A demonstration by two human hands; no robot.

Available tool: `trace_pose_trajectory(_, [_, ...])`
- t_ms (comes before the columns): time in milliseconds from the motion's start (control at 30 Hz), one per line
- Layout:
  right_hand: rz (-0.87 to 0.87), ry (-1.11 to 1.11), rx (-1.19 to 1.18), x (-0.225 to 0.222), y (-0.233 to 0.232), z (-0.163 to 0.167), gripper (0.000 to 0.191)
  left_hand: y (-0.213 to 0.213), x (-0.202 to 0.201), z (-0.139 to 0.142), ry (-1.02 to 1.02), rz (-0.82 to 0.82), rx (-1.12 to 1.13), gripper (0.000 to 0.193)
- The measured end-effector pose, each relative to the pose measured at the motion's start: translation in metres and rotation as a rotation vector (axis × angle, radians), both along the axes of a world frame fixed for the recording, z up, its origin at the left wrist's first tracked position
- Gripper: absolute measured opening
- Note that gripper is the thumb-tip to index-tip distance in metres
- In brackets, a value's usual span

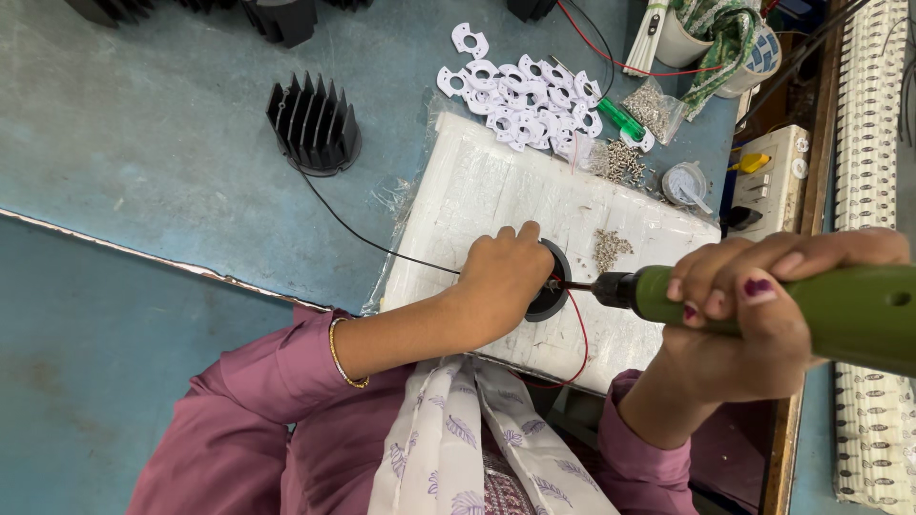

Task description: The person assembles LED light fixtures at a workbench. They thread red and black wires through black finned housings, place a round LED chip and white mounting plate into each housing, route the wires, and use a corded electric screwdriver to drive screws. They set finished housings aside and pick up the next housing and wires.

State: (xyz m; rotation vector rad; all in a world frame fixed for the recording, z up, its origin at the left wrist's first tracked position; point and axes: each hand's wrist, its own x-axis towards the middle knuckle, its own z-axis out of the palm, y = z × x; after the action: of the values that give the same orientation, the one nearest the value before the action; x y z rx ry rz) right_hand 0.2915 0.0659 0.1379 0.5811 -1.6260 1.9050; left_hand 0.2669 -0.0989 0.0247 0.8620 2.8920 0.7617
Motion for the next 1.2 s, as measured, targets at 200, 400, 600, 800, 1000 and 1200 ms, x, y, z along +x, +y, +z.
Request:
trace_pose_trajectory(200, [0.060,-0.012,-0.092,0.001,-0.001,-0.011,0.016,0.000,0.000,0.000,0.000,0.003,-0.004,0.015])
trace_pose_trajectory(400, [0.078,-0.034,-0.088,-0.005,0.006,-0.017,0.021,0.001,0.000,0.000,-0.007,0.009,-0.008,0.015])
trace_pose_trajectory(600, [0.134,-0.029,-0.105,-0.002,0.011,-0.018,0.017,0.000,0.000,-0.001,0.006,0.012,0.008,0.014])
trace_pose_trajectory(800, [0.097,-0.018,-0.105,-0.002,0.016,-0.023,0.014,0.001,0.000,-0.001,0.012,0.020,0.031,0.012])
trace_pose_trajectory(1000, [0.135,-0.038,-0.109,-0.006,0.024,-0.026,0.013,0.002,-0.001,0.002,-0.026,0.000,-0.016,0.017])
trace_pose_trajectory(1200, [0.158,-0.020,-0.060,-0.010,0.027,-0.026,0.013,0.000,0.000,0.000,-0.007,0.002,-0.004,0.018])
